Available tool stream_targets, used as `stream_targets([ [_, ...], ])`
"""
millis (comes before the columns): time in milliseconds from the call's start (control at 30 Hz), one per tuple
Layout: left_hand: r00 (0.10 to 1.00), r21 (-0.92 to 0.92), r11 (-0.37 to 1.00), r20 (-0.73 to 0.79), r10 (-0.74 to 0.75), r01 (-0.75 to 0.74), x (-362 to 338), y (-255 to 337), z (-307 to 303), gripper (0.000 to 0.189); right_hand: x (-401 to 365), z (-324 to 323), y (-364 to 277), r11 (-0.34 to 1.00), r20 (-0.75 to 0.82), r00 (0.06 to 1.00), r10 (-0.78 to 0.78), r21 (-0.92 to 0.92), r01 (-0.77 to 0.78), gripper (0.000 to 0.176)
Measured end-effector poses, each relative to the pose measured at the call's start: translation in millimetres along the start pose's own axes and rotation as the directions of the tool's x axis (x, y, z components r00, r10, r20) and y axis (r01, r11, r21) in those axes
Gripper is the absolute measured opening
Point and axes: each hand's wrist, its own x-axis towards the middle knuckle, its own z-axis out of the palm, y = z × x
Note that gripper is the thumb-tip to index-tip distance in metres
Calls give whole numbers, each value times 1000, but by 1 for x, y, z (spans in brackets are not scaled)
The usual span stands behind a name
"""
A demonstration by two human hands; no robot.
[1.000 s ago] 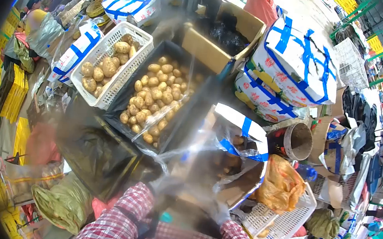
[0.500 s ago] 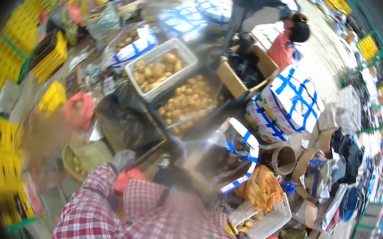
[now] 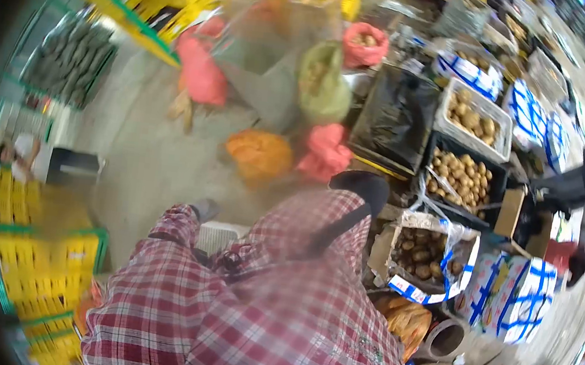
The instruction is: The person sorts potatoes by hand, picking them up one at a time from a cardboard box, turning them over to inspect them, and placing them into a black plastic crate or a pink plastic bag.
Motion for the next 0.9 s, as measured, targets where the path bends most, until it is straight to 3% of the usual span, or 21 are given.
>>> stream_targets([
  [67, 989, -22, 989, -2, -147, 147, -44, -35, 5, 38, 7, 11, -48, 998, 57, 996, -66, 1, 66, 22],
  [100, 989, 11, 989, 5, -147, 147, -57, -45, 5, 41, 4, 20, -73, 994, 96, 990, -107, 21, 105, 21],
  [167, 981, 314, 930, 30, 189, -189, -36, -94, 19, 41, 9, 38, -112, 982, 290, 945, -149, 160, 106, 18],
  [200, 975, 233, 947, 14, 223, -220, -40, -90, 22, 39, 19, 45, -123, 951, 447, 886, -125, 309, -21, 17],
  [233, 967, 150, 956, -3, 255, -252, -47, -84, 24, 36, 8, 67, -141, 976, 264, 941, -210, 1, 217, 14],
  [267, 957, 69, 956, -20, 288, -286, -53, -77, 26, 34, 0, 88, -148, 965, 248, 938, -242, -34, 258, 15],
  [300, 986, -299, 940, -35, 160, -163, -65, -61, 26, 28, -5, 106, -154, 953, 234, 933, -274, -66, 296, 15],
  [333, 999, -625, 780, 0, 44, -35, -70, -54, 21, 23, -12, 126, -159, 938, 218, 927, -306, -95, 332, 16],
  [400, 999, -691, 723, -33, 3, -25, -64, -63, 12, 29, -20, 163, -160, 946, 131, 950, -284, -125, 300, 21],
  [467, 990, -656, 746, -134, 38, -117, -49, -94, 14, 32, -22, 187, -159, 940, 153, 951, -267, -175, 292, 20],
  [533, 994, -597, 797, -101, 40, -93, -36, -118, 0, 36, -24, 218, -157, 928, 185, 951, -246, -239, 287, 20],
  [600, 993, -140, 989, -112, 39, -54, -83, -80, -29, 36, -28, 251, -159, 908, 215, 945, -246, -290, 302, 20],
  [633, 991, -217, 974, -132, 36, -64, -75, -93, -31, 31, -30, 270, -159, 896, 232, 942, -243, -318, 309, 21],
  [733, 988, -547, 825, -137, 75, -138, -27, -154, -31, 30, -42, 332, -165, 848, 271, 932, -242, -408, 339, 21],
  [800, 998, -953, 301, -12, 57, -29, 37, -223, -27, 27, -53, 378, -169, 807, 291, 924, -250, -464, 364, 22],
  [867, 990, -729, 682, -134, -54, -61, 15, -195, -62, 24, -64, 429, -171, 756, 309, 914, -262, -522, 394, 23],
  [900, 991, -671, 739, -126, -36, -59, 12, -194, -83, 25, -69, 458, -172, 728, 319, 908, -272, -548, 411, 23],
])
